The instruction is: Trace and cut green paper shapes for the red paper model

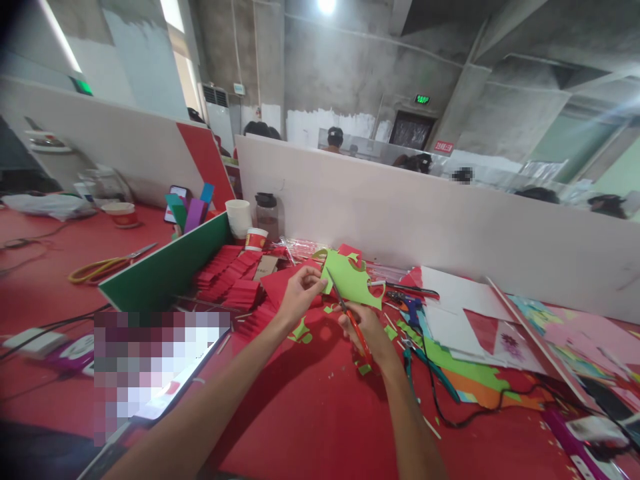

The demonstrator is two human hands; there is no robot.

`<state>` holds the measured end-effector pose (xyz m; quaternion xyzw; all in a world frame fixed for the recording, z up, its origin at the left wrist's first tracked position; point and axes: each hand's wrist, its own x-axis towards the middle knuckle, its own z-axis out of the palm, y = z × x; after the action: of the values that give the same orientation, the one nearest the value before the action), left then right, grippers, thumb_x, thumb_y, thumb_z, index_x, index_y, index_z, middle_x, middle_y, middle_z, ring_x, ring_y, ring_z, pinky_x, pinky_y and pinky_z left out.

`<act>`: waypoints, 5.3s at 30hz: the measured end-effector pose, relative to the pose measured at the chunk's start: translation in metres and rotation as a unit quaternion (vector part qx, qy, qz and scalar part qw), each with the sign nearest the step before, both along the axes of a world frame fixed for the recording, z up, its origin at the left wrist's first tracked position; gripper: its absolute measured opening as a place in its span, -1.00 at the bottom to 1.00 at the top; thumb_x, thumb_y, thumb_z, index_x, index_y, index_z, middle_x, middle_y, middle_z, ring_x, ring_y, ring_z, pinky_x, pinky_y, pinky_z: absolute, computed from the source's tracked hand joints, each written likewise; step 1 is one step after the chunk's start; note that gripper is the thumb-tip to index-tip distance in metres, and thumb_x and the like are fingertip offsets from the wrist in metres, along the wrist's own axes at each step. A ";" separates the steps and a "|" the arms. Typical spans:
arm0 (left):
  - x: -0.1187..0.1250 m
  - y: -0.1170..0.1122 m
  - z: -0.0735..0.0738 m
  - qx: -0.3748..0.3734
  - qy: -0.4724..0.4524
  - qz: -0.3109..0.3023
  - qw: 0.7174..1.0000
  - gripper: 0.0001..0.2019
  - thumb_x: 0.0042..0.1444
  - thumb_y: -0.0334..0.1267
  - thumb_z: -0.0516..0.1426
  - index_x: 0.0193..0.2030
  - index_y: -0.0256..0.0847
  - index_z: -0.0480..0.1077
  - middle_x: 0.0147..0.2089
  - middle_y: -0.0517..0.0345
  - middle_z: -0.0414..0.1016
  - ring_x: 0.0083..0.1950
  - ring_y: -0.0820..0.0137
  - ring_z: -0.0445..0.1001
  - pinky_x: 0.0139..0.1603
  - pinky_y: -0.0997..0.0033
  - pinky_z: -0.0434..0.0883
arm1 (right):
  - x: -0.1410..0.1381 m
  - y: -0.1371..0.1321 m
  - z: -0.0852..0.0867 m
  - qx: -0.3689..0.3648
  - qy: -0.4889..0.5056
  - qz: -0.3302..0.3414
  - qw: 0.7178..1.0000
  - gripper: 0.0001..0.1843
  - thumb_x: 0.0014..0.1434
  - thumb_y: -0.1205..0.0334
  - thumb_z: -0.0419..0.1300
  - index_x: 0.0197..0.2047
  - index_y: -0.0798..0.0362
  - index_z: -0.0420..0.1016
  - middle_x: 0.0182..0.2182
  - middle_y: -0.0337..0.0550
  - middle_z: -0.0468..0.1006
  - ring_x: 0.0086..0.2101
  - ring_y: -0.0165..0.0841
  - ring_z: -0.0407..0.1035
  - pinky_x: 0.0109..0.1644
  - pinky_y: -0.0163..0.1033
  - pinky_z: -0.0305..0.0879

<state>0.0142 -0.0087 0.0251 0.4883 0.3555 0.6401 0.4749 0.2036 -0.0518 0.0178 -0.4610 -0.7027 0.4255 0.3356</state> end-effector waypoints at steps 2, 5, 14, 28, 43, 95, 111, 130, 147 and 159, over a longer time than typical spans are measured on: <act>0.000 -0.001 0.001 0.001 0.003 0.000 1.000 -0.75 -0.04 -0.19 0.28 -0.31 -0.22 0.32 -0.48 0.25 0.46 -0.44 0.50 0.41 -0.34 0.51 0.34 | -0.001 0.000 0.001 0.000 -0.001 0.000 1.000 -0.30 0.20 -0.32 0.11 0.07 0.15 0.45 -0.61 -0.30 0.36 -0.69 -0.49 0.14 -0.68 -0.41 0.08; 0.000 -0.001 0.001 0.006 0.005 0.001 1.000 -0.75 -0.03 -0.19 0.28 -0.31 -0.22 0.33 -0.48 0.26 0.45 -0.44 0.50 0.41 -0.35 0.52 0.33 | -0.001 0.001 -0.001 -0.003 0.004 0.000 1.000 -0.31 0.19 -0.33 0.12 0.03 0.15 0.47 -0.60 -0.30 0.36 -0.71 -0.50 0.14 -0.69 -0.42 0.08; 0.001 -0.001 0.001 0.010 0.001 0.000 1.000 -0.75 -0.03 -0.18 0.28 -0.31 -0.22 0.32 -0.49 0.27 0.43 -0.46 0.51 0.37 -0.38 0.52 0.29 | -0.001 0.005 -0.007 0.015 0.009 -0.010 1.000 -0.33 0.17 -0.34 0.13 -0.04 0.14 0.50 -0.62 -0.30 0.35 -0.73 -0.50 0.11 -0.71 -0.40 0.07; 0.001 0.001 0.000 0.007 -0.002 -0.007 1.000 -0.71 -0.06 -0.15 0.30 -0.31 -0.20 0.31 -0.52 0.30 0.41 -0.50 0.52 0.34 -0.42 0.52 0.25 | 0.000 0.004 -0.002 0.000 -0.002 -0.014 1.000 -0.37 0.16 -0.33 0.14 -0.13 0.13 0.52 -0.65 -0.32 0.30 -0.74 -0.51 0.07 -0.71 -0.39 0.03; -0.002 0.000 0.002 -0.006 0.024 -0.050 0.998 -0.64 -0.07 -0.10 0.31 -0.24 -0.20 0.28 -0.50 0.31 0.41 -0.50 0.54 0.32 -0.43 0.53 0.24 | 0.012 0.002 0.001 -0.024 -0.004 0.020 1.000 -0.37 0.18 -0.27 0.16 0.08 0.08 0.45 -0.58 -0.30 0.36 -0.67 -0.46 0.15 -0.64 -0.38 0.06; -0.004 -0.004 0.006 -0.020 0.041 -0.100 0.994 -0.63 -0.09 -0.12 0.31 -0.23 -0.20 0.27 -0.49 0.33 0.38 -0.51 0.56 0.30 -0.42 0.54 0.25 | 0.018 0.010 0.007 0.025 -0.069 0.024 0.997 -0.44 0.13 -0.24 0.21 -0.11 0.12 0.57 -0.57 -0.27 0.36 -0.62 -0.43 0.17 -0.61 -0.37 0.09; -0.002 -0.001 0.000 -0.018 0.022 -0.129 0.991 -0.61 -0.05 -0.05 0.32 -0.25 -0.21 0.27 -0.46 0.28 0.44 -0.44 0.49 0.43 -0.35 0.49 0.33 | 0.013 0.003 0.008 -0.005 -0.005 0.003 1.000 -0.45 0.11 -0.24 0.26 -0.13 0.11 0.54 -0.61 -0.33 0.27 -0.68 -0.50 0.07 -0.67 -0.39 0.05; 0.004 -0.002 -0.003 -0.007 0.019 -0.092 0.996 -0.72 0.08 -0.03 0.20 -0.36 -0.23 0.32 -0.59 0.31 0.34 -0.57 0.54 0.28 -0.46 0.53 0.26 | -0.004 0.007 -0.009 0.015 0.052 -0.009 0.999 -0.35 0.10 -0.37 0.18 -0.12 0.10 0.50 -0.57 -0.31 0.28 -0.67 -0.50 0.07 -0.66 -0.39 0.05; 0.002 -0.003 -0.001 0.017 0.041 -0.081 0.996 -0.73 0.13 -0.06 0.16 -0.43 -0.22 0.30 -0.60 0.32 0.29 -0.55 0.54 0.25 -0.44 0.52 0.25 | -0.005 0.001 -0.004 0.044 0.024 0.004 0.999 -0.23 0.11 -0.44 0.11 0.01 0.11 0.49 -0.54 -0.28 0.28 -0.60 -0.47 0.12 -0.60 -0.39 0.12; 0.004 -0.003 -0.002 0.020 0.039 -0.086 0.995 -0.74 0.10 -0.06 0.17 -0.41 -0.22 0.32 -0.61 0.32 0.28 -0.56 0.54 0.23 -0.46 0.51 0.21 | -0.005 0.005 -0.005 0.082 -0.009 -0.024 0.996 -0.26 0.14 -0.41 0.10 -0.04 0.14 0.53 -0.45 -0.12 0.47 -0.59 -0.43 0.20 -0.58 -0.37 0.12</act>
<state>0.0186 -0.0117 0.0228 0.5509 0.3177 0.5842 0.5043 0.1986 -0.0472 0.0123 -0.4524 -0.7270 0.3544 0.3757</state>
